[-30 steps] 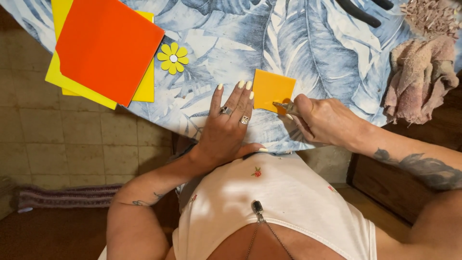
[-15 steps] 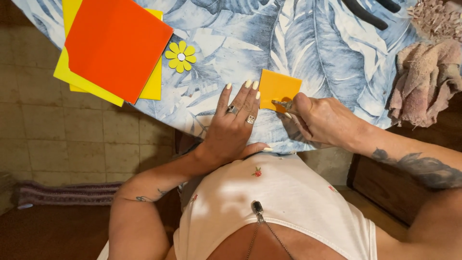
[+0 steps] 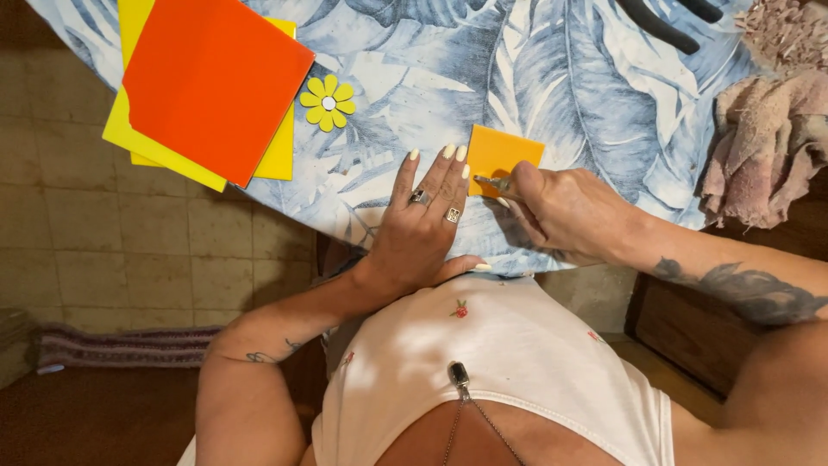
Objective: Cutting small square mosaic tiles into smaller pieces using mosaic nippers on a craft table.
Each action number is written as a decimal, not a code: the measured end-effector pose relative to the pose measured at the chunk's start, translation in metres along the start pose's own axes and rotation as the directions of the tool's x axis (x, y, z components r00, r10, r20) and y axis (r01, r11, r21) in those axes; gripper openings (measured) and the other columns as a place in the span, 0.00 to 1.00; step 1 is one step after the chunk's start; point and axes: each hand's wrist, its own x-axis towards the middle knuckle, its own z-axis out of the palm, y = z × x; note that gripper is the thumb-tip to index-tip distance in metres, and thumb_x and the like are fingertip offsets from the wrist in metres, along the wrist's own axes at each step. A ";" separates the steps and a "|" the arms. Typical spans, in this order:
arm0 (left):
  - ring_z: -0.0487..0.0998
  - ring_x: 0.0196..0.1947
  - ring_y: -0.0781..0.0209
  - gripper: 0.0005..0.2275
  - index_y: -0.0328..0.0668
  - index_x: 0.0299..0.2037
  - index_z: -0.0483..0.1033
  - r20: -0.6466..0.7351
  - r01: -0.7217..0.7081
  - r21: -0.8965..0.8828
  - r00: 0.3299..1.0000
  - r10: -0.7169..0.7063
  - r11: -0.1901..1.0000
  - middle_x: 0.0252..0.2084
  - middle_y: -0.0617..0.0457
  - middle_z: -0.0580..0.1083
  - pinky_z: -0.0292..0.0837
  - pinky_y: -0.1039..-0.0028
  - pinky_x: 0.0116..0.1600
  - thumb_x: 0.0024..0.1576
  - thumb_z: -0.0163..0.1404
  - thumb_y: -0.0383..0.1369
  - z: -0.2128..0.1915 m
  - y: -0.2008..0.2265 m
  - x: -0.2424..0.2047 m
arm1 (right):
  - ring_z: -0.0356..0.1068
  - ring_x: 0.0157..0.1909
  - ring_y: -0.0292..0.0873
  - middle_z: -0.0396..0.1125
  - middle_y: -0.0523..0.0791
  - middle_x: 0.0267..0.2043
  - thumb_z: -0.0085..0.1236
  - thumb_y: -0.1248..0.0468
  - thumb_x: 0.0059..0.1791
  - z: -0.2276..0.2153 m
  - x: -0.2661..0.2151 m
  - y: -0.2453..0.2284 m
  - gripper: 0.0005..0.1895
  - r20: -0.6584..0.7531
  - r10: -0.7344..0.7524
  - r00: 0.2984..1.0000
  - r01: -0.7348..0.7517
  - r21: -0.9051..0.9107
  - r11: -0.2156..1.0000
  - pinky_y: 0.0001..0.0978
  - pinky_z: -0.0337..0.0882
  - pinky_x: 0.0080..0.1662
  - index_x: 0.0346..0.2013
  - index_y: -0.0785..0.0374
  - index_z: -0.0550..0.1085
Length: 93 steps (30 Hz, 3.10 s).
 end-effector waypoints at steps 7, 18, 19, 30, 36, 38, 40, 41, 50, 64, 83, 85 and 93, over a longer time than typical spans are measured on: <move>0.51 0.60 0.44 0.39 0.23 0.47 0.64 -0.030 0.014 -0.053 0.999 -0.016 0.999 0.55 0.33 0.57 0.34 0.47 0.60 0.50 0.20 0.59 -0.012 0.004 0.001 | 0.66 0.22 0.60 0.61 0.54 0.19 0.40 0.59 0.45 -0.005 -0.003 -0.012 0.13 -0.058 -0.051 0.997 0.047 -0.067 0.997 0.51 0.65 0.25 0.28 0.68 0.58; 0.47 0.62 0.45 0.36 0.30 0.57 0.50 0.050 0.115 -0.069 0.992 -0.112 0.991 0.61 0.40 0.50 0.30 0.48 0.60 0.50 0.32 0.58 -0.010 0.000 0.008 | 0.67 0.22 0.57 0.63 0.56 0.17 0.45 0.60 0.44 0.016 -0.045 0.072 0.13 -0.210 0.129 0.969 -0.107 0.116 0.988 0.46 0.68 0.25 0.35 0.67 0.60; 0.47 0.62 0.45 0.36 0.30 0.57 0.50 0.050 0.121 -0.075 0.992 -0.117 0.990 0.61 0.40 0.50 0.30 0.48 0.60 0.50 0.32 0.58 -0.008 -0.001 0.011 | 0.67 0.22 0.57 0.63 0.56 0.17 0.45 0.60 0.44 0.017 -0.046 0.072 0.13 -0.202 0.130 0.971 -0.109 0.113 0.988 0.46 0.68 0.25 0.35 0.67 0.60; 0.41 0.63 0.44 0.41 0.31 0.59 0.49 0.226 0.166 -0.057 0.963 -0.149 0.984 0.63 0.41 0.45 0.25 0.46 0.59 0.43 0.46 0.57 -0.007 -0.002 0.018 | 0.67 0.17 0.52 0.63 0.53 0.15 0.44 0.62 0.43 0.018 -0.047 0.068 0.10 -0.194 0.049 0.980 -0.042 0.041 0.998 0.38 0.69 0.21 0.32 0.66 0.61; 0.39 0.63 0.45 0.41 0.30 0.59 0.49 0.220 0.162 -0.056 0.965 -0.146 0.985 0.63 0.41 0.44 0.22 0.48 0.59 0.44 0.47 0.56 -0.005 -0.002 0.016 | 0.66 0.15 0.49 0.63 0.51 0.14 0.43 0.63 0.44 0.016 -0.043 0.068 0.08 -0.177 0.027 0.984 -0.010 0.099 0.995 0.34 0.70 0.20 0.32 0.66 0.61; 0.38 0.63 0.46 0.41 0.31 0.59 0.49 0.232 0.176 -0.062 0.960 -0.157 0.982 0.63 0.42 0.43 0.22 0.48 0.59 0.44 0.47 0.56 -0.005 -0.002 0.016 | 0.66 0.15 0.50 0.62 0.52 0.13 0.44 0.63 0.44 0.018 -0.043 0.069 0.09 -0.186 0.014 0.983 0.001 0.080 0.997 0.35 0.69 0.19 0.32 0.66 0.60; 0.37 0.63 0.46 0.41 0.31 0.59 0.49 0.245 0.190 -0.069 0.955 -0.168 0.979 0.64 0.43 0.42 0.21 0.48 0.59 0.43 0.47 0.57 -0.006 -0.001 0.016 | 0.66 0.15 0.51 0.62 0.53 0.13 0.44 0.62 0.44 0.017 -0.042 0.069 0.10 -0.193 0.001 0.981 0.011 0.062 0.998 0.37 0.68 0.19 0.32 0.66 0.60; 0.38 0.63 0.46 0.41 0.31 0.59 0.49 0.242 0.183 -0.064 0.957 -0.162 0.981 0.63 0.43 0.43 0.21 0.48 0.59 0.43 0.48 0.56 -0.007 -0.001 0.017 | 0.66 0.14 0.50 0.62 0.51 0.13 0.43 0.62 0.44 0.015 -0.041 0.067 0.09 -0.178 0.006 0.984 0.011 0.092 0.996 0.36 0.69 0.19 0.32 0.66 0.60; 0.37 0.63 0.46 0.40 0.30 0.58 0.50 0.237 0.168 -0.045 0.959 -0.153 0.985 0.64 0.42 0.42 0.20 0.49 0.59 0.44 0.47 0.56 -0.007 -0.001 0.017 | 0.65 0.13 0.49 0.62 0.51 0.12 0.43 0.63 0.44 0.017 -0.039 0.070 0.08 -0.149 0.033 0.988 -0.021 0.087 0.996 0.34 0.69 0.17 0.32 0.67 0.61; 0.41 0.63 0.46 0.41 0.28 0.56 0.54 0.186 0.129 -0.004 0.974 -0.126 0.992 0.63 0.40 0.46 0.23 0.50 0.60 0.44 0.43 0.60 -0.009 0.000 0.019 | 0.64 0.11 0.46 0.60 0.48 0.11 0.40 0.61 0.45 0.010 -0.037 0.066 0.09 -0.144 -0.040 0.989 0.040 -0.005 0.999 0.32 0.67 0.17 0.31 0.65 0.59; 0.48 0.61 0.41 0.41 0.23 0.53 0.55 0.104 0.027 -0.066 0.994 -0.020 0.997 0.58 0.34 0.53 0.32 0.45 0.59 0.42 0.48 0.57 -0.010 -0.007 0.021 | 0.68 0.19 0.50 0.60 0.47 0.16 0.37 0.57 0.46 -0.004 -0.032 0.044 0.13 -0.011 0.075 0.997 -0.075 -0.027 0.997 0.41 0.70 0.27 0.31 0.66 0.59; 0.48 0.61 0.41 0.41 0.23 0.53 0.55 0.100 0.028 -0.065 0.995 -0.022 0.997 0.58 0.34 0.53 0.32 0.44 0.59 0.43 0.47 0.58 -0.010 -0.008 0.021 | 0.68 0.19 0.50 0.60 0.46 0.17 0.38 0.56 0.45 -0.005 -0.029 0.042 0.13 0.011 0.082 0.997 -0.082 -0.023 0.996 0.41 0.71 0.27 0.31 0.66 0.59; 0.47 0.61 0.44 0.41 0.23 0.53 0.55 0.072 0.019 -0.072 0.997 -0.014 0.997 0.59 0.35 0.52 0.32 0.45 0.59 0.44 0.43 0.60 -0.005 -0.010 0.017 | 0.68 0.19 0.49 0.60 0.48 0.16 0.37 0.59 0.47 -0.011 -0.022 0.032 0.12 0.013 0.071 0.997 -0.070 -0.006 0.997 0.38 0.70 0.27 0.29 0.66 0.59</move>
